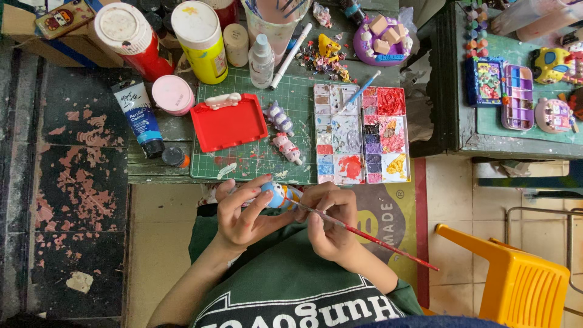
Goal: The person sits at a cluttered craft table and paints small figurines with a paintbrush, dipping the brush into paint palettes and a water cup and rotating each figurine by hand to paint its sides. They work on one figurine at a time and set finished pieces on the table.
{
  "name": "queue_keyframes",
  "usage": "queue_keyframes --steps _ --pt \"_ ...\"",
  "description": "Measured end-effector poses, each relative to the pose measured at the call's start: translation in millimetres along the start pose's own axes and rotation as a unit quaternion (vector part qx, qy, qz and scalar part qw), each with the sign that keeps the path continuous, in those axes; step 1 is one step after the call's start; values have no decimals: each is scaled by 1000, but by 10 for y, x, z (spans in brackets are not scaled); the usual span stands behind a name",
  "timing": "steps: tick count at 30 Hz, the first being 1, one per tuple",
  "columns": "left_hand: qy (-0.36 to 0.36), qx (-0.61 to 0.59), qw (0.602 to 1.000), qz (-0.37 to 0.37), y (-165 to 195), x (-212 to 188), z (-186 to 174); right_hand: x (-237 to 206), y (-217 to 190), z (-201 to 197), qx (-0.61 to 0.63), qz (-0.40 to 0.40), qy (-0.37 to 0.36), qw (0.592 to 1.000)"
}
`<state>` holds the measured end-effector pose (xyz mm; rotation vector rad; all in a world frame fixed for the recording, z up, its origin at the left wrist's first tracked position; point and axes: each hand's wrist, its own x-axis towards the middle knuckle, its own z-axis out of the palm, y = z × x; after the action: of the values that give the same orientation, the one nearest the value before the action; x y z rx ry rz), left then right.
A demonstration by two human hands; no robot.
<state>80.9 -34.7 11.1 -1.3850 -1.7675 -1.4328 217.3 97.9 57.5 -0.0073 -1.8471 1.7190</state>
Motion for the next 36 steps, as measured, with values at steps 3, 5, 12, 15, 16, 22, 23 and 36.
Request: queue_keyframes --steps 3,5,12,15,16,22,23,36 --pt "-9 13 1000 5 1 0 -21 5 -1 -4 -5 2 6 1000" --pt "-12 16 1000 7 -2 -2 -23 3 0 -4 2 4 6 1000" --pt "-5 23 1000 8 -9 -19 -11 -1 -7 -5 -10 6 0 1000" --pt "-11 3 1000 -6 -12 -35 -4 6 -9 -5 -13 -2 -1 1000" --pt "-14 -12 1000 -14 -14 -42 4 4 -10 -6 -8 3 -2 1000" --pt "-5 -44 996 -74 -70 -57 54 -53 37 -27 69 11 11 997" --pt "-3 -25 997 -71 -85 -53 49 -62 56 -31 94 12 22 995" --pt "59 -3 997 -56 -234 -68 46 13 211 -17 103 261 19 960"
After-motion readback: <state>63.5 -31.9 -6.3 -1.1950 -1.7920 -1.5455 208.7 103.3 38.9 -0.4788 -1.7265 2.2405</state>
